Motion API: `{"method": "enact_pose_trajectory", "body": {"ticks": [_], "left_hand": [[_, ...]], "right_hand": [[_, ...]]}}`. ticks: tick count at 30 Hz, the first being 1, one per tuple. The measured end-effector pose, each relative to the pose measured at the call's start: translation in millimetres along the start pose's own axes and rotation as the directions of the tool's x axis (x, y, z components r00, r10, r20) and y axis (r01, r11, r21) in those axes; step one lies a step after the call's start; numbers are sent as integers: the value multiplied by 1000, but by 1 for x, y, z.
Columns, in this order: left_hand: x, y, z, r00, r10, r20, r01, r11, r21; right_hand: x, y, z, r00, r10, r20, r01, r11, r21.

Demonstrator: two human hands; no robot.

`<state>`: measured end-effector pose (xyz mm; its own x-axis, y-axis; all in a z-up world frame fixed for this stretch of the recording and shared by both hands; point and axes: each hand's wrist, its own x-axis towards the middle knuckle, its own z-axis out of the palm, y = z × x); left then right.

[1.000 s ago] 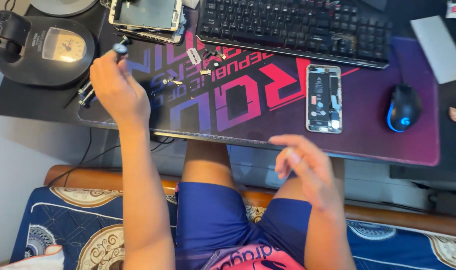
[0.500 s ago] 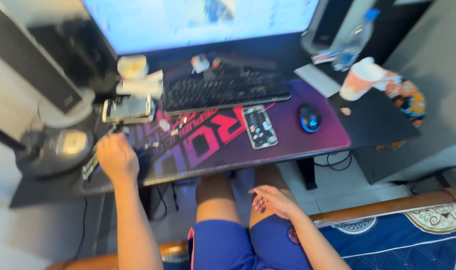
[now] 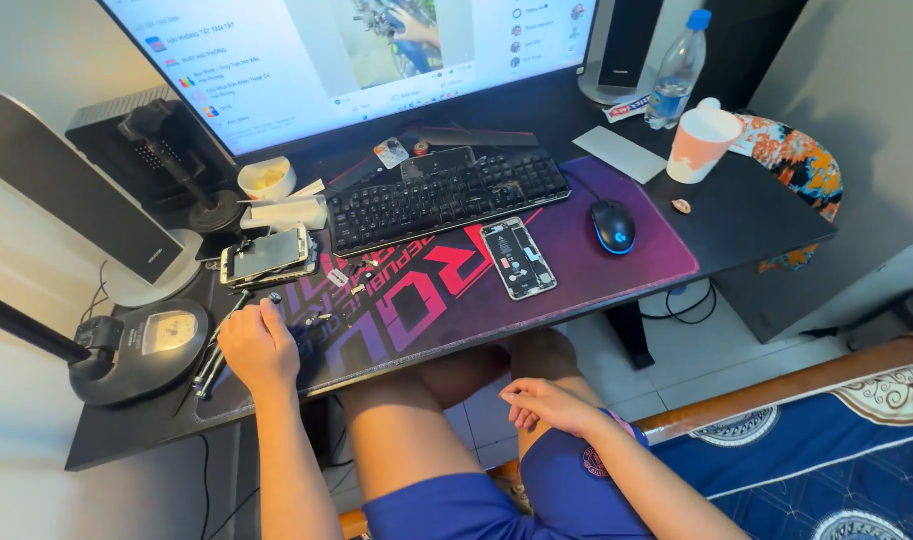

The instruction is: The person uses a screwdriver to remove screws from the bottom of a white smartphone. They then use a prying tool to separate the screen assembly from the phone's frame, lifting the screen to reveal the internal components.

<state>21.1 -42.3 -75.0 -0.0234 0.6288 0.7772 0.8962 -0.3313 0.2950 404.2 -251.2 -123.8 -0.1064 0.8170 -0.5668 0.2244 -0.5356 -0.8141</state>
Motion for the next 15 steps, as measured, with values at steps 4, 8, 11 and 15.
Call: {"method": "enact_pose_trajectory", "body": {"ticks": [4, 8, 11, 15], "left_hand": [[1, -1, -1, 1000, -2, 1, 2, 1000, -15], [-2, -4, 0, 999, 34, -1, -34, 999, -27], [-2, -3, -3, 1000, 24, 10, -24, 998, -51], [-8, -18, 3, 995, 96, -16, -96, 995, -21]], "right_hand": [[61, 55, -16, 985, -46, -164, 53, 998, 39], [39, 38, -18, 864, -260, -431, 268, 962, -45], [6, 5, -10, 810, -313, -496, 272, 950, -156], [6, 22, 3, 825, -320, -466, 238, 944, -229]]}}
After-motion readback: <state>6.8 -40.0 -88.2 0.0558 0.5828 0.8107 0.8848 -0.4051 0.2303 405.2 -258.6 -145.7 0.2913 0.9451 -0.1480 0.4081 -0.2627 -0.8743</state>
